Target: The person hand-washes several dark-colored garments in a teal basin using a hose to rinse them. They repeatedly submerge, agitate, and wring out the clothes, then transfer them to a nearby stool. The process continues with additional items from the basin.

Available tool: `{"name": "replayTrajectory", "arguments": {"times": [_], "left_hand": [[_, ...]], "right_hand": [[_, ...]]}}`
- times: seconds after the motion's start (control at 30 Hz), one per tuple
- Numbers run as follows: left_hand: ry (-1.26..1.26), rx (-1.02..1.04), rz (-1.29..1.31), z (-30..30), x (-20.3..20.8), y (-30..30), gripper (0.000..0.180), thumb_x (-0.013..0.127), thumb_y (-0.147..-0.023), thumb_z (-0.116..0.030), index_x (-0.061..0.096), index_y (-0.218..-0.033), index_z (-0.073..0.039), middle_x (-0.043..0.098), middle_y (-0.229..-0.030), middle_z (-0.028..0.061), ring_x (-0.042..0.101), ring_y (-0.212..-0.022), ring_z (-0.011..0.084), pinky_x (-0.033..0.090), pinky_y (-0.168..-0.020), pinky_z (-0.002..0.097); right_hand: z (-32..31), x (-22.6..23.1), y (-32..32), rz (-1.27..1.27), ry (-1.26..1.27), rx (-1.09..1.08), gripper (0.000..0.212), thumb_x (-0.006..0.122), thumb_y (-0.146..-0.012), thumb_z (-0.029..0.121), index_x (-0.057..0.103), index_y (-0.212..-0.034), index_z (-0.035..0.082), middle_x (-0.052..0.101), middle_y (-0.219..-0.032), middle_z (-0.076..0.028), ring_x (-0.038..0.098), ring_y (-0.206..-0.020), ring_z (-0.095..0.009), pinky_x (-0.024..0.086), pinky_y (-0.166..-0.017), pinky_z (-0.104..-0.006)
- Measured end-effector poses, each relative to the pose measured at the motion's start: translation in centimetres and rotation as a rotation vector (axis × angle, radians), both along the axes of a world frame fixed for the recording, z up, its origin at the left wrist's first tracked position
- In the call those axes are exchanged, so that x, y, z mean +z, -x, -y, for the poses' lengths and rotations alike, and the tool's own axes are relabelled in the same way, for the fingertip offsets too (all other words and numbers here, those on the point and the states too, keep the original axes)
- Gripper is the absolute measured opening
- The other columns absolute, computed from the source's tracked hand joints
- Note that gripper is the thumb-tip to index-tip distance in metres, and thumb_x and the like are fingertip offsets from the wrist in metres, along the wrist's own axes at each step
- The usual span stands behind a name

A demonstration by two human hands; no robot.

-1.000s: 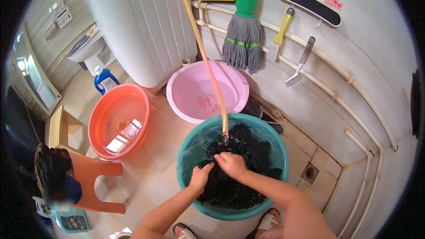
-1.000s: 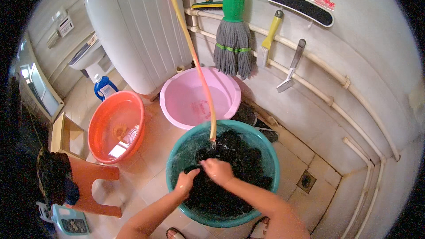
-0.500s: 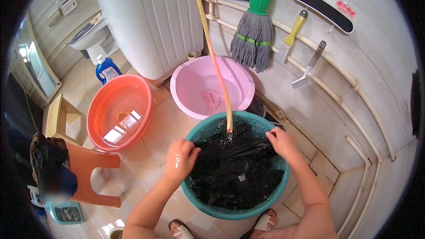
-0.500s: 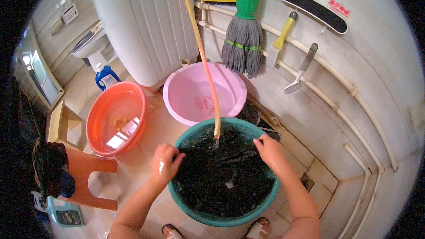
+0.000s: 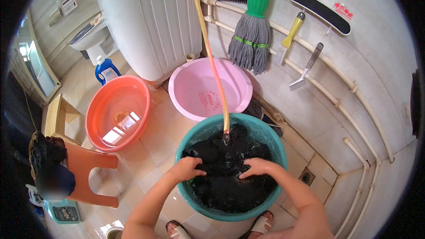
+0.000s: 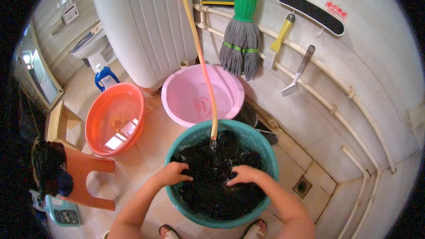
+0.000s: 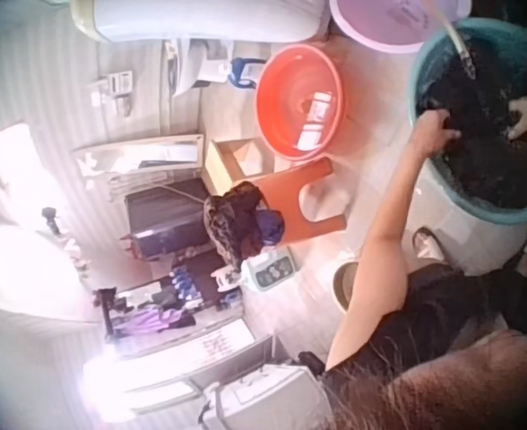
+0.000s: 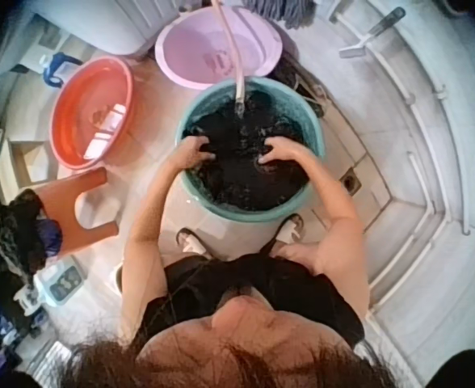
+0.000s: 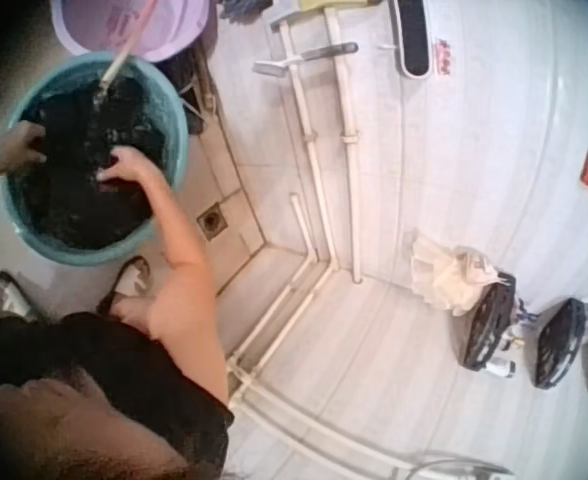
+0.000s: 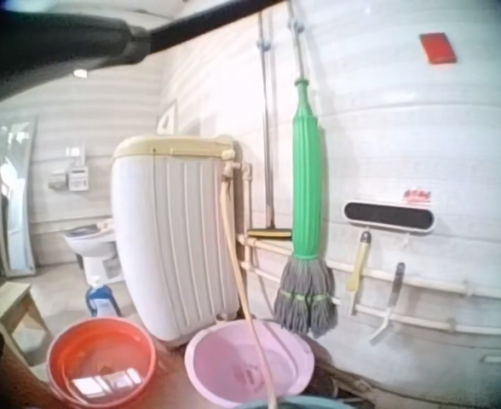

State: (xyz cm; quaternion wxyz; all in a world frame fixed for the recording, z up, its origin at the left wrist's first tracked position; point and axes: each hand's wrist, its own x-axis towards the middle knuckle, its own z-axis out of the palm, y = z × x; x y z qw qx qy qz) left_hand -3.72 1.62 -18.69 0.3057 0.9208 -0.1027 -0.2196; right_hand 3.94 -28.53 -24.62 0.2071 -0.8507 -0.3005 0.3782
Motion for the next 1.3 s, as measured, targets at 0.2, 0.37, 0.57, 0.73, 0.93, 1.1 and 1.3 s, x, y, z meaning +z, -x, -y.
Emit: {"name": "replayTrajectory", "arguments": {"times": [0.2,0.37,0.57,0.73,0.93,1.1,1.3], "left_hand": [[0.624,0.458,-0.035,-0.8,6.4,0.7,0.026,0.057,-0.086,-0.027,0.055,-0.085,0.0,0.052,-0.069,0.0006,0.046,-0.067,0.0088,0.04,-0.061,0.0256],[1.044,0.619,-0.125,-0.3,10.2,0.8,0.022,0.057,-0.087,-0.026,0.056,-0.079,-0.006,0.053,-0.068,-0.0044,0.046,-0.059,0.0047,0.036,-0.053,0.0194],[0.968,0.879,-0.395,0.5,7.1,-0.5,0.032,0.069,-0.076,-0.031,0.059,-0.088,-0.003,0.061,-0.079,0.0035,0.057,-0.069,0.0109,0.047,-0.064,0.0248],[0.395,0.603,-0.022,1.8,-2.9,0.1,0.06,0.081,-0.059,-0.029,0.054,-0.103,0.003,0.061,-0.098,0.0123,0.058,-0.09,0.02,0.046,-0.08,0.033],[-0.085,0.365,0.263,3.9,-9.4,0.3,0.073,0.077,-0.051,-0.039,0.053,-0.108,0.001,0.054,-0.102,0.0222,0.054,-0.093,0.0345,0.043,-0.083,0.0416],[1.149,1.147,-0.422,3.8,-9.9,-0.6,0.036,0.056,-0.073,-0.029,0.06,-0.095,-0.001,0.063,-0.092,0.0118,0.059,-0.081,0.0282,0.046,-0.077,0.0374],[1.46,1.134,-0.632,4.6,-6.8,0.1,0.036,0.045,-0.085,-0.029,0.052,-0.11,-0.004,0.059,-0.098,0.0109,0.056,-0.087,0.024,0.044,-0.082,0.0376]], "right_hand": [[0.6,9.1,-2.2,-0.391,-0.521,-0.454,0.021,0.063,-0.08,0.019,0.059,-0.093,0.004,0.059,-0.084,0.0,0.051,-0.08,-0.008,0.041,-0.074,-0.0239],[0.3,12.8,-2.5,-0.672,-0.742,-0.713,0.019,0.061,-0.08,0.015,0.056,-0.094,0.004,0.059,-0.088,-0.002,0.055,-0.081,-0.01,0.045,-0.076,-0.0262],[-0.4,8.3,-1.5,-0.713,-0.682,-0.768,0.04,0.063,-0.08,0.021,0.051,-0.114,0.004,0.056,-0.101,-0.004,0.053,-0.092,-0.012,0.045,-0.081,-0.0282],[-3.0,0.2,2.8,-0.168,-0.727,-0.308,0.061,0.068,-0.076,0.021,0.039,-0.128,0.007,0.047,-0.12,-0.012,0.047,-0.11,-0.023,0.037,-0.094,-0.0359],[-7.0,-0.9,3.4,0.175,-0.058,-0.208,0.061,0.059,-0.075,0.008,0.035,-0.131,0.015,0.046,-0.121,-0.02,0.056,-0.095,-0.033,0.045,-0.081,-0.0374],[-10.2,-1.1,3.7,-0.015,-0.408,-0.866,0.051,0.062,-0.075,0.016,0.044,-0.122,0.01,0.056,-0.109,-0.014,0.057,-0.097,-0.026,0.047,-0.077,-0.0354],[-13.8,4.9,8.5,0.237,-0.738,-0.451,0.036,0.065,-0.076,0.02,0.052,-0.108,0.01,0.056,-0.099,-0.011,0.056,-0.094,-0.029,0.046,-0.08,-0.0346]]}}
